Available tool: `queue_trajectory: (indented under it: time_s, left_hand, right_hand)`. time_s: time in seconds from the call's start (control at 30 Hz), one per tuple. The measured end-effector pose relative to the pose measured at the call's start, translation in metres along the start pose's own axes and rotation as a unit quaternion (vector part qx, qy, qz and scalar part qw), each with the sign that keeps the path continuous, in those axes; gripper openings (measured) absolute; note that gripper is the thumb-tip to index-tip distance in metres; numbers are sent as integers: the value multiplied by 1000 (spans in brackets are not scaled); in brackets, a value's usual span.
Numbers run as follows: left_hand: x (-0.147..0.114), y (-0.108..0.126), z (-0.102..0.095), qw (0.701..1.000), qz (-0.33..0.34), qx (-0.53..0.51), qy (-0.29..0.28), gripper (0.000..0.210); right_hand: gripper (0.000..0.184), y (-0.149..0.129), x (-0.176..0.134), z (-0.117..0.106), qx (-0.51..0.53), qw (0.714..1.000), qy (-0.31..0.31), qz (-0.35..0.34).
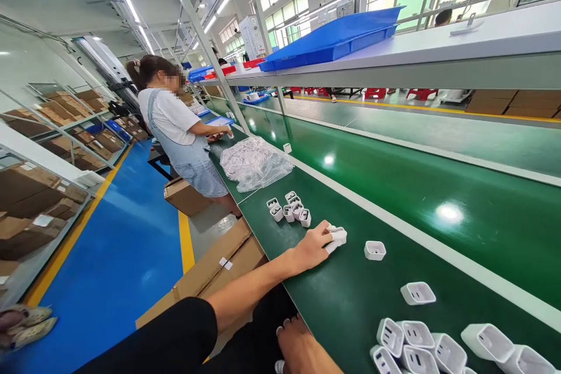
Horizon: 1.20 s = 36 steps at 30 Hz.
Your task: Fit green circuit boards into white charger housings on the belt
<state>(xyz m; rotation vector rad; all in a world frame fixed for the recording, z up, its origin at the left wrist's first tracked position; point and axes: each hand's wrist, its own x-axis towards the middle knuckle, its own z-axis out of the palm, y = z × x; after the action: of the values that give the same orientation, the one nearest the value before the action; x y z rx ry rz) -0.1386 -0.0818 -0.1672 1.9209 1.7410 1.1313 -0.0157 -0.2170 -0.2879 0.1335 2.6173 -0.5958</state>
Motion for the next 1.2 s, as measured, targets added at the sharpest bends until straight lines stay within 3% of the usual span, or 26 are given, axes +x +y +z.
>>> queue_trajectory:
  time_s: [0.1, 0.27, 0.4, 0.47, 0.53, 0.6, 0.67, 0.73, 0.87, 1.03, 1.2]
  left_hand:
    - [-1, 1, -1, 999, -16, -45, 11, 18]
    - [-1, 10, 1, 989, -37, -134, 45, 18]
    - [-7, 35, 6, 961, -95, -245, 89, 37]
    - [-11, 58, -1, 912, -144, -370, 105, 45]
    - [-14, 86, -15, 791, -218, -557, 127, 47]
    - [-13, 113, -33, 679, -283, -663, 140, 40]
    - [-11, 136, -50, 613, -339, -698, 145, 37]
    - [-8, 152, -60, 579, -385, -704, 144, 42]
    - [-7, 166, -65, 558, -418, -705, 133, 48]
    - [-4, 165, -61, 547, -420, -712, 127, 47]
    - [-3, 149, -49, 572, -402, -706, 114, 44]
  right_hand:
    - [66, 1, -8, -4, -13, 1000, 4, -3]
    - [56, 2, -21, -9, -35, 999, 32, -4]
    - [53, -1, -27, -16, -36, 998, 41, -9]
    - [54, -2, -29, -19, -30, 999, 37, -11]
    - [56, -3, -29, -20, -21, 999, 33, -11]
    - [56, -3, -28, -22, -12, 999, 30, -12]
    - [54, -3, -26, -23, -5, 1000, 24, -15]
    - [51, -3, -25, -24, 0, 1000, 17, -20]
    - [52, -4, -26, -28, -1, 1000, 16, -21]
    - [52, -6, -26, -30, -4, 1000, 16, -16]
    - [52, -8, -23, -29, -3, 1000, 22, -18]
